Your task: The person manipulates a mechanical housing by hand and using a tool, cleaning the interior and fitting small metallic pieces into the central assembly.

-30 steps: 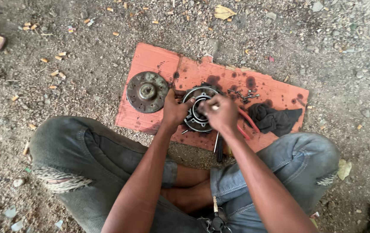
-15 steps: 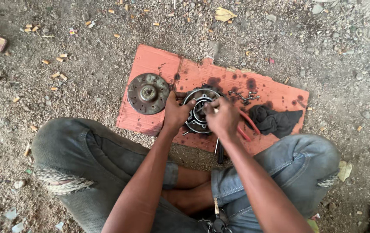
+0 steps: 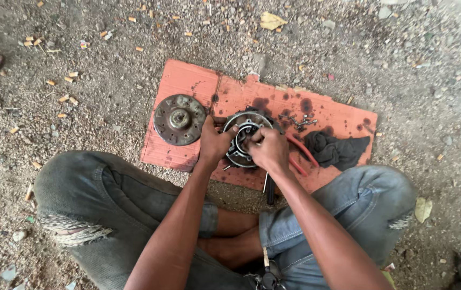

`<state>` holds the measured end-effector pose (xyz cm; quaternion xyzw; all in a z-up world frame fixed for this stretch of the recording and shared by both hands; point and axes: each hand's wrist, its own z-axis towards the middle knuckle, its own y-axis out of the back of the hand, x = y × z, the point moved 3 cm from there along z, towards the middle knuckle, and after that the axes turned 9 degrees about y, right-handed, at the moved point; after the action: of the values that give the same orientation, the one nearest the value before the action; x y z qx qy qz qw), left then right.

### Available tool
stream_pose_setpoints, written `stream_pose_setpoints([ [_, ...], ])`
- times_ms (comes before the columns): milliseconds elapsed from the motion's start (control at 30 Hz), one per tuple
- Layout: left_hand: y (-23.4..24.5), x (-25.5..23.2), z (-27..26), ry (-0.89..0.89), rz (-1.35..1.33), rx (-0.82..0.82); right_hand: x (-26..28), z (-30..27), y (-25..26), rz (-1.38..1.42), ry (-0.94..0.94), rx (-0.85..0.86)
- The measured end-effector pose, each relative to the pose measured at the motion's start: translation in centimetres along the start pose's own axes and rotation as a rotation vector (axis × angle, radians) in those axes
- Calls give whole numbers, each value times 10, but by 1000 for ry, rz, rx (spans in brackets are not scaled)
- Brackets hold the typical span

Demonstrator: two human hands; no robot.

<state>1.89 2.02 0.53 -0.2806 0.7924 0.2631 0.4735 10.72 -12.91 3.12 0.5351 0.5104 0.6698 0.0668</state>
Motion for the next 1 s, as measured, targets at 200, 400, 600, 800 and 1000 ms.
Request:
stream_pose_setpoints([
  [200,1,1,-3,-22,-2,10,-5,-2,-3,124,-29,-69],
  [400,2,-11,3,-162,366,-9,-5,8,33,50,10,73],
  [600,-4,-20,-1,-114,448,40,-25,1,102,-66,-103,-36],
  [800,-1,-30,-7,71,653,106,-57,0,108,-230,-118,202],
  [1000,0,-22,-19,-225,658,49,-65,-3,99,-351,-163,293],
])
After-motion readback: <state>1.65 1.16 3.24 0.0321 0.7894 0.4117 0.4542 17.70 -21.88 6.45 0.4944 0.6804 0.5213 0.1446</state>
